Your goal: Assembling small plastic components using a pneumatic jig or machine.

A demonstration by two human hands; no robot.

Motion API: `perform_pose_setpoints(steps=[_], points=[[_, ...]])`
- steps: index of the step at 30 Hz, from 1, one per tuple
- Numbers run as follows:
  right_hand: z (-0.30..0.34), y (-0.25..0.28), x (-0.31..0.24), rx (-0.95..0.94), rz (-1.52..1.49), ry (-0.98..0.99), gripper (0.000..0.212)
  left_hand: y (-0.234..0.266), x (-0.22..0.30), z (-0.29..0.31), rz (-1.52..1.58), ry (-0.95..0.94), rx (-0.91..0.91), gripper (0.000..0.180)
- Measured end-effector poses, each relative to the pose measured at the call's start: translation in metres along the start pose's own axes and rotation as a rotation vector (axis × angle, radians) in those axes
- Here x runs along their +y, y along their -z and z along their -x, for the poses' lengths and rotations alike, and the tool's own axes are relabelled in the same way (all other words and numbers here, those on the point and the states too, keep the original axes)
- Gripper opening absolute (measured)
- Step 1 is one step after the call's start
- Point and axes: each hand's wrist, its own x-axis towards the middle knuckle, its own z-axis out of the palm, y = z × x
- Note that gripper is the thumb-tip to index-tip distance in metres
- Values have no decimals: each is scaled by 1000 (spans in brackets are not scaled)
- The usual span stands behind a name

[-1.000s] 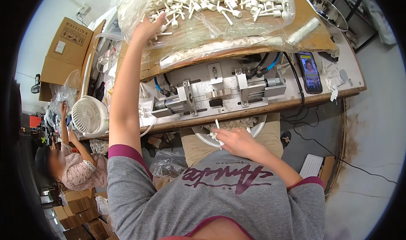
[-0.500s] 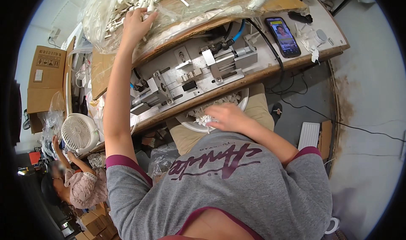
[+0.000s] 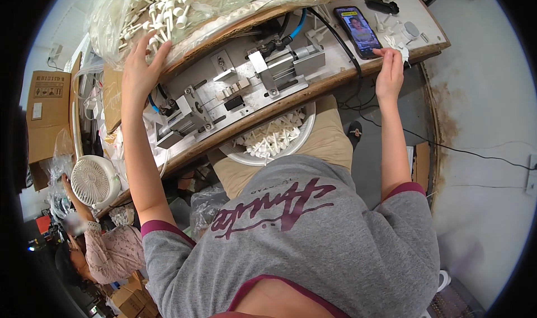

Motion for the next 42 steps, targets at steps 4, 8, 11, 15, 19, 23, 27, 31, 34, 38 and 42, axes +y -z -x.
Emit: perform_pose_setpoints(steps=[4, 8, 11, 15, 19, 23, 27, 31, 34, 38, 42], points=[[-12, -7, 12, -72, 41, -2, 33, 3, -2, 1, 142, 53, -70, 45], [-20, -6, 32, -100, 72, -29, 33, 0, -6, -3, 205, 85, -42, 44], [-28, 2, 38, -69, 60, -127, 33, 0, -10, -4, 243, 79, 1, 42], [-23, 7, 30, 28, 117, -23, 33, 6, -9, -5, 232, 131, -52, 36], [-12, 3, -7, 71, -5, 47, 32, 14, -4, -5, 44, 52, -28, 33], [20, -26, -76, -25, -98, 53, 29, 25, 12, -1, 147, 68, 81, 30], [41, -69, -159, -251, -192, 353, 12, 38, 26, 15, 231, -119, 349, 27], [26, -123, -225, -262, -306, 735, 15, 54, 45, 43, 316, -213, 494, 31], [7, -188, -259, -218, -280, 821, 32, 62, 57, 71, 306, -194, 469, 36], [-4, -282, -312, -146, -74, 857, 64, 56, 69, 115, 530, -13, 431, 39], [-30, -358, -324, -60, 184, 838, 77, 43, 82, 133, 591, -64, 316, 38]])
